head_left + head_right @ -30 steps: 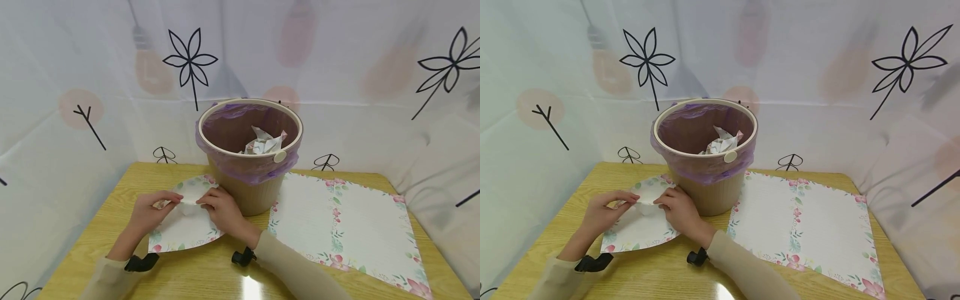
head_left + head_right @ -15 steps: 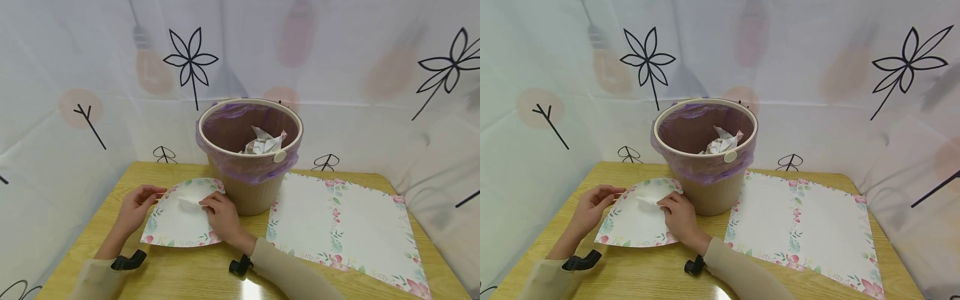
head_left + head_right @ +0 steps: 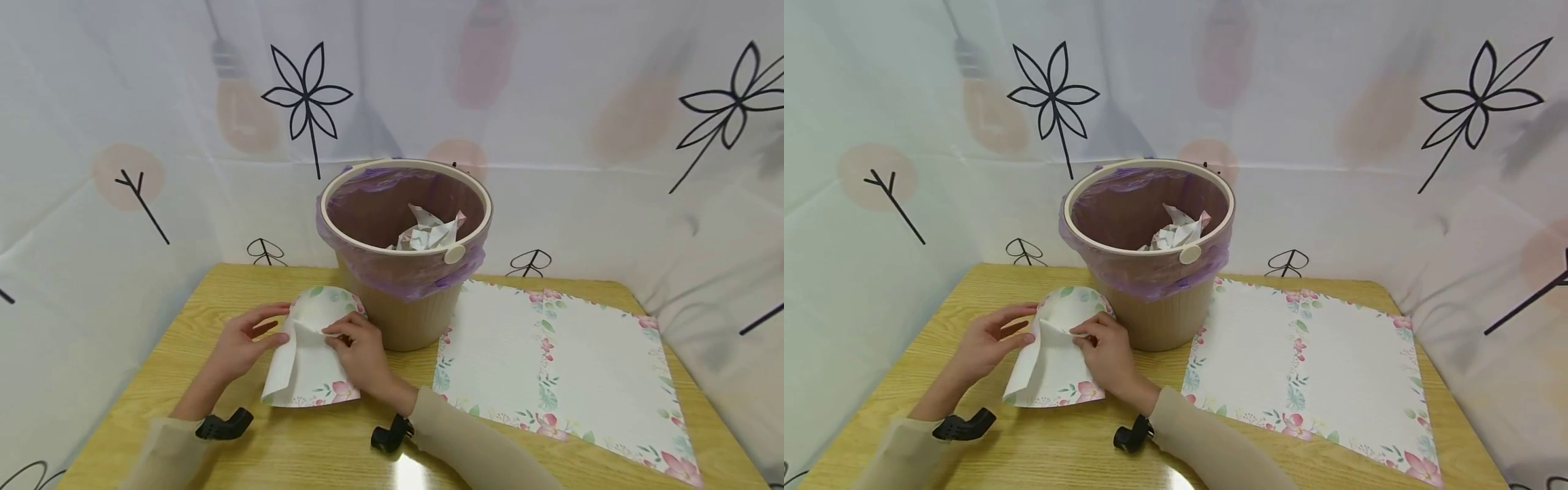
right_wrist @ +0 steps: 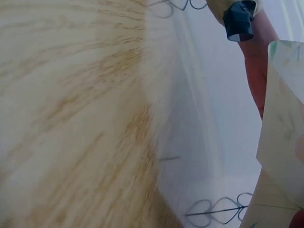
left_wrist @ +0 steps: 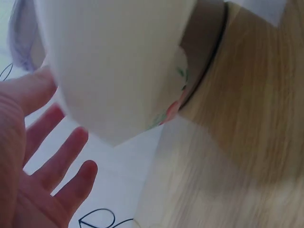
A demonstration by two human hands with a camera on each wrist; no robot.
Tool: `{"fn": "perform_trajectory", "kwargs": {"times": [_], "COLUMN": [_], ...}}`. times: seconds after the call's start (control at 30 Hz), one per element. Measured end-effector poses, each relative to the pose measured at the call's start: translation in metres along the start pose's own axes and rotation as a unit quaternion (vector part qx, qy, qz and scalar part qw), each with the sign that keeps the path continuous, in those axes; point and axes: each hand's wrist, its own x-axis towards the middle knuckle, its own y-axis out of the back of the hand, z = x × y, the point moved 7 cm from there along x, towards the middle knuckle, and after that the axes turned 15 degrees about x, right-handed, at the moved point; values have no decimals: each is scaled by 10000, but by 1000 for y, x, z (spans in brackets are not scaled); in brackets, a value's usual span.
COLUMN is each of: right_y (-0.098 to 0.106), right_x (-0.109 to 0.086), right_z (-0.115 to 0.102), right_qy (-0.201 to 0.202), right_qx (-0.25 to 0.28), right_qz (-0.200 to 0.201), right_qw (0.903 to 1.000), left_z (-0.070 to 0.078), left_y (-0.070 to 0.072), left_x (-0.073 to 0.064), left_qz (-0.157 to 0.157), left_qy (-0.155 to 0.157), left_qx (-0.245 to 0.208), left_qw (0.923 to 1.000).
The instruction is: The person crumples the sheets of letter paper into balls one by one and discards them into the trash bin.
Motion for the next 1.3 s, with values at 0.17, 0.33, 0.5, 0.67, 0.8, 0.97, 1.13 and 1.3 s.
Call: {"fn": "perform_trajectory", "kwargs": {"times": [0.17,0.33,0.5,0.67,0.8,0.97,1.13,1.3], "right_y": [-2,-3,-2,-1,3,6,1,-12], "right_x": [0,1,2,4,5,7,2,-7], "right_z": [-4,-3,-2,-2,-6,-17,-27,-36], "right_qy": [70,-165,-367,-405,-314,-91,115,55], "right_qx": [159,112,248,282,238,293,316,368], "right_qz": [-14,-110,-280,-368,-280,-207,-481,-1143], "right_qw": [9998,9997,9986,9981,9988,9993,9983,9928], "left_z": [0,6,10,13,14,20,29,36], "left_y": [-5,-7,-3,6,15,28,39,43], "left_x": [2,4,5,5,4,0,-2,-5], "left_qz": [440,776,960,978,1043,1408,2136,2784], "left_qy": [344,520,382,306,318,212,204,310], "left_qx": [412,889,1052,1450,1780,2224,2609,2799], "left_qw": [9976,9917,9891,9841,9780,9645,9412,9183]}}
